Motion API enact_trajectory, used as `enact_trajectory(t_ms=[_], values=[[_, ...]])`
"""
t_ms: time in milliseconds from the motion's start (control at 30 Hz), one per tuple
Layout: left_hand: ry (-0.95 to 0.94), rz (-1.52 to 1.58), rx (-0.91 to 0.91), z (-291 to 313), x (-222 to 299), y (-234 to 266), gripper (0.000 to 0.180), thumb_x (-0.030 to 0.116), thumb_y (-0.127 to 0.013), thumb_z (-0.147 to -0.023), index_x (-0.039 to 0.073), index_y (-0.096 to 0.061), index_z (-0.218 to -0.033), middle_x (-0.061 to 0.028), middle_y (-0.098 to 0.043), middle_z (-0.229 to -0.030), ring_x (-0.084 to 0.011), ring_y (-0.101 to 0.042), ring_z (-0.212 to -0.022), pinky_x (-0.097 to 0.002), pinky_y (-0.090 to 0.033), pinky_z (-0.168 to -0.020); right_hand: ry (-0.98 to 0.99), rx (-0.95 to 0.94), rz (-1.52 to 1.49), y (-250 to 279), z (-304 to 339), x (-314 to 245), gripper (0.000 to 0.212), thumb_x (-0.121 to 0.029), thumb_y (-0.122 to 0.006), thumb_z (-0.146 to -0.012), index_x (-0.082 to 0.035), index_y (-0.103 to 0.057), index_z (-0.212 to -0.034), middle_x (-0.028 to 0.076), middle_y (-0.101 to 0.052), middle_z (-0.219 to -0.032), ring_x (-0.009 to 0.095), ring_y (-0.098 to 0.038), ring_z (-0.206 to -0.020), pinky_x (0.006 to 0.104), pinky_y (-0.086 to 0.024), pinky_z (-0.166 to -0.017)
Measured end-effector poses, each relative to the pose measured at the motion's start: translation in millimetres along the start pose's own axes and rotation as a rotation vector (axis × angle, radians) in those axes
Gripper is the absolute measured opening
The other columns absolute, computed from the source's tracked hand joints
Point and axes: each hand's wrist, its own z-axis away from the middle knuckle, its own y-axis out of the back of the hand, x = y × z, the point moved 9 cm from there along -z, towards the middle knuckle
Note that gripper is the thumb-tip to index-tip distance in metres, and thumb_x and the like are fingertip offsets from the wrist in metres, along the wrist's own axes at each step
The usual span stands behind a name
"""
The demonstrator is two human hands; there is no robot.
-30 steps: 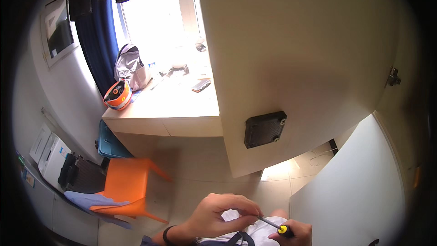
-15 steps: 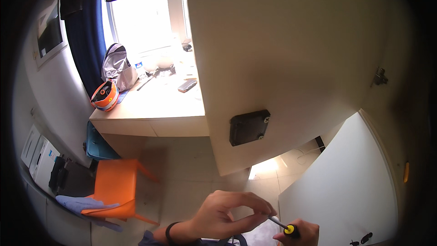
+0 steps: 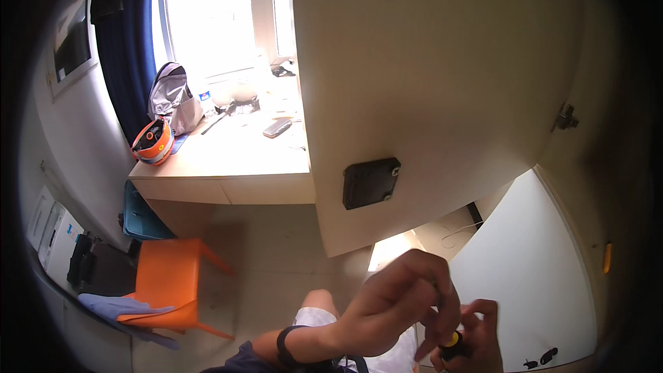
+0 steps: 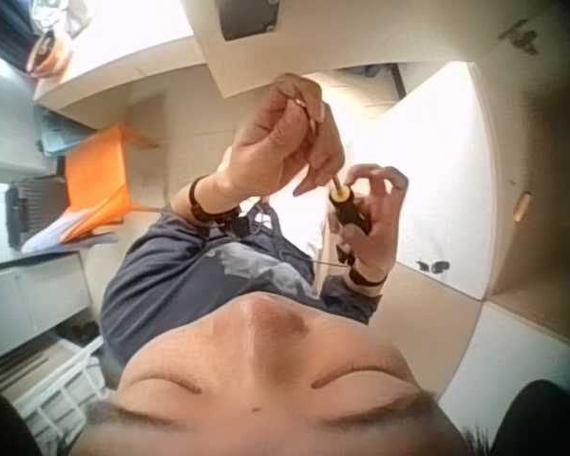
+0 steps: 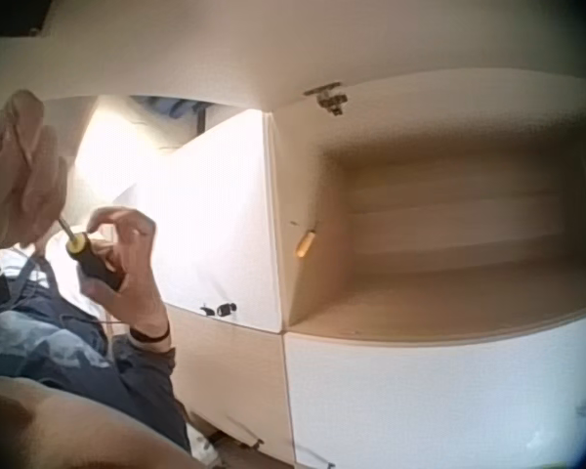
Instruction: The person uses a screwdriver to attach a black square bracket to the inside of a cabinet door, tightening multiple screws. The person then moves to the cabinet frame and tightens screws on a hinge bracket.
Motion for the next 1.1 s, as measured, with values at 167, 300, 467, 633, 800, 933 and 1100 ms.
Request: enact_trajectory(t_ms=[167, 300, 467, 633, 800, 933, 1100], values=[[-0.144, 0.131, 0.081, -17.0, 20.4, -1.9, 0.020, 0.026, -0.029, -0.103, 0.008, -0.037, -0.106, -0.0092, -0.047, -0.072, -0.0177, -0.044, -0.061, -0.0284, -0.037, -0.056, 0.452, 0.327, 0.011, 8.7, 29.9, -39.5, 0.062, -0.010, -0.080, -0.071, -0.009, -0.037, -0.115, 0.017, -0.040, -0.119, 0.029, -0.065, -0.070, 0.0295, -0.054, -0.052], [-0.240, 0.147, 0.095, -22.2, 30.5, -7.2, 0.021, 0.026, -0.026, -0.103, 0.009, -0.038, -0.107, -0.0081, -0.046, -0.073, -0.0182, -0.044, -0.062, -0.0287, -0.037, -0.060, 0.646, 0.460, 0.037, 20.6, 46.7, -35.9, 0.049, -0.021, -0.080, -0.074, -0.009, -0.044, -0.106, 0.013, -0.045, -0.113, 0.025, -0.061, -0.082, 0.0311, -0.058, -0.058], [-0.251, 0.205, 0.168, -27.4, 34.6, -1.2, 0.021, 0.026, -0.026, -0.103, 0.010, -0.040, -0.110, -0.0059, -0.046, -0.079, -0.0170, -0.044, -0.065, -0.0275, -0.036, -0.061, 0.727, 0.486, 0.316, 13.2, 37.7, -64.6, 0.046, -0.028, -0.075, -0.078, -0.009, -0.044, -0.107, 0.014, -0.048, -0.107, 0.020, -0.053, -0.086, 0.0267, -0.054, -0.065], [-0.182, 0.328, 0.224, -34.2, 32.8, 5.7, 0.025, 0.028, -0.027, -0.103, 0.011, -0.043, -0.111, -0.0048, -0.046, -0.081, -0.0166, -0.043, -0.068, -0.0234, -0.035, -0.059, 0.740, 0.446, 0.420, 4.3, 23.8, -87.7, 0.047, -0.035, -0.071, -0.081, -0.009, -0.041, -0.108, 0.016, -0.050, -0.105, 0.020, -0.052, -0.083, 0.0264, -0.052, -0.067], [-0.176, 0.351, 0.208, -33.1, 33.2, 3.4, 0.028, 0.031, -0.027, -0.103, 0.011, -0.046, -0.111, -0.0051, -0.048, -0.084, -0.0172, -0.044, -0.071, -0.0210, -0.036, -0.055, 0.733, 0.424, 0.435, 6.6, 20.2, -93.8, 0.046, -0.036, -0.069, -0.083, -0.008, -0.040, -0.107, 0.016, -0.050, -0.108, 0.021, -0.055, -0.080, 0.0301, -0.054, -0.062], [-0.172, 0.360, 0.220, -32.2, 31.5, 7.6, 0.031, 0.032, -0.025, -0.103, 0.011, -0.046, -0.112, -0.0059, -0.049, -0.086, -0.0188, -0.046, -0.076, -0.0217, -0.037, -0.055, 0.727, 0.391, 0.433, 6.4, 15.4, -95.8, 0.046, -0.034, -0.070, -0.083, -0.008, -0.040, -0.107, 0.016, -0.051, -0.109, 0.022, -0.057, -0.079, 0.0315, -0.055, -0.063], [-0.190, 0.368, 0.196, -31.7, 33.3, 7.8, 0.034, 0.034, -0.023, -0.103, 0.010, -0.045, -0.113, -0.0072, -0.050, -0.087, -0.0211, -0.050, -0.082, -0.0217, -0.039, -0.056, 0.726, 0.366, 0.444, 6.9, 13.6, -97.1, 0.044, -0.031, -0.069, -0.083, -0.008, -0.041, -0.108, 0.015, -0.051, -0.109, 0.023, -0.058, -0.079, 0.0332, -0.056, -0.064]])
